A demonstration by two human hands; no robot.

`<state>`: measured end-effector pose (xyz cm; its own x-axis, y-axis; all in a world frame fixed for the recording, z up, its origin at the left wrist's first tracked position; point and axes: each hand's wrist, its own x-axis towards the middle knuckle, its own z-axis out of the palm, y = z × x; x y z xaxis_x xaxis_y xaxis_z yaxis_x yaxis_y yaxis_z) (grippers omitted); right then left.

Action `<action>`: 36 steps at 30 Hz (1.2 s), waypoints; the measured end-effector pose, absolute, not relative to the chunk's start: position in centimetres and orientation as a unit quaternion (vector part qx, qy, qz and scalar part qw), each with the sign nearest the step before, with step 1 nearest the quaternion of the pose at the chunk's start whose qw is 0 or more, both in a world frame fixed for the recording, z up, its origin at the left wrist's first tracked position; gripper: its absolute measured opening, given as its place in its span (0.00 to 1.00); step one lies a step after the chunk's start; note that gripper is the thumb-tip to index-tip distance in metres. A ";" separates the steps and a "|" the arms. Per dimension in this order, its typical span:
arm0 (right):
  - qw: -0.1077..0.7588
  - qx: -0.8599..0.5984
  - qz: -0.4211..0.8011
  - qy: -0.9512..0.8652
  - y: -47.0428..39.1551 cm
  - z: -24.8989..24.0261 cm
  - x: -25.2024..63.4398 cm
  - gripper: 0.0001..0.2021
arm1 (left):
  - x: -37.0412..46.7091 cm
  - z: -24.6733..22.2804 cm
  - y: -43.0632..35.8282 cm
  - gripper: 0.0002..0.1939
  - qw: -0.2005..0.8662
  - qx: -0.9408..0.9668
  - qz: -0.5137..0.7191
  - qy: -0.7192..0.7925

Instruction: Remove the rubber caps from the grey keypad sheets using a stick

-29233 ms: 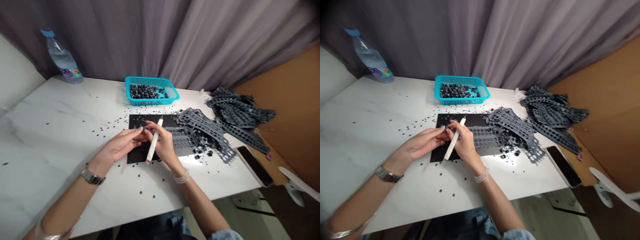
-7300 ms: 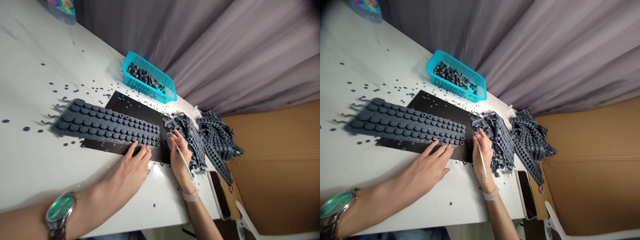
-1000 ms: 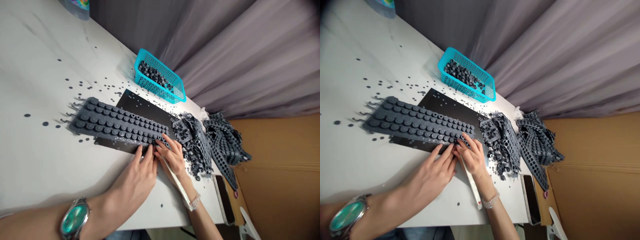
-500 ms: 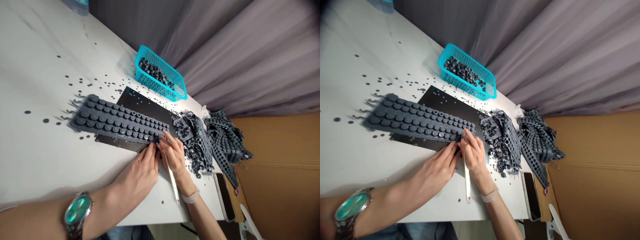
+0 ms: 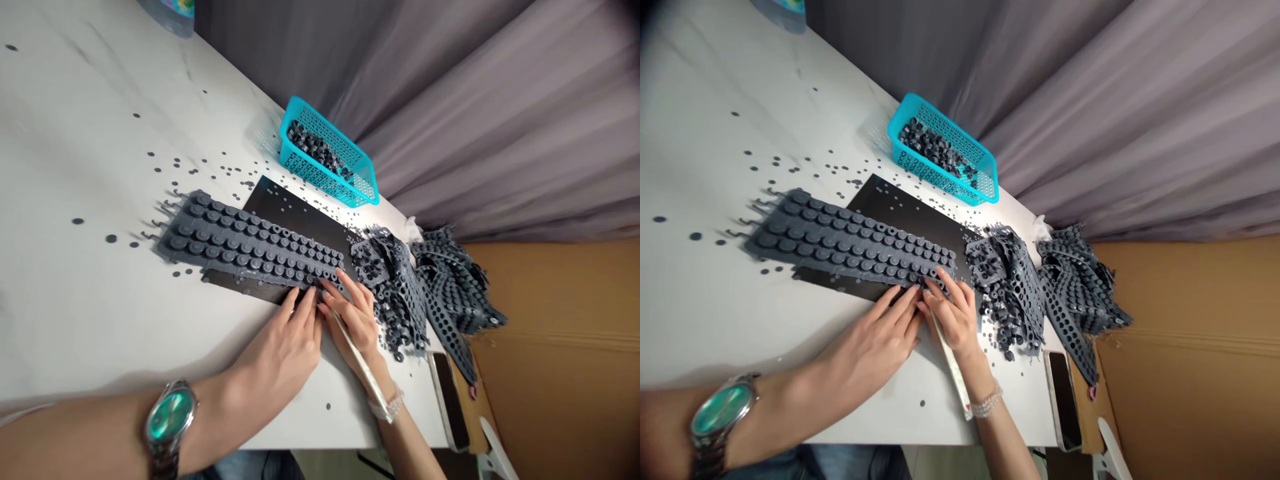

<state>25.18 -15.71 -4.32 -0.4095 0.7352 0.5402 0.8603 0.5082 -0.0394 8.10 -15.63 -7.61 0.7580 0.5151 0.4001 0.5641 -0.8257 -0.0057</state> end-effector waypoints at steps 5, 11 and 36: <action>0.237 -0.464 -0.142 -0.842 -15.3 -4.3 24.9 0.07 | 8.2 -7.9 -15.7 0.23 0.065 -0.932 -0.185 -0.305; 0.222 -0.445 -0.149 -0.855 -15.0 -4.3 25.2 0.08 | 8.0 -7.6 -15.8 0.25 0.071 -0.935 -0.176 -0.300; 0.175 -0.433 -0.132 -0.874 -14.7 -4.5 25.8 0.10 | 7.9 -7.0 -15.8 0.23 0.093 -0.935 -0.161 -0.301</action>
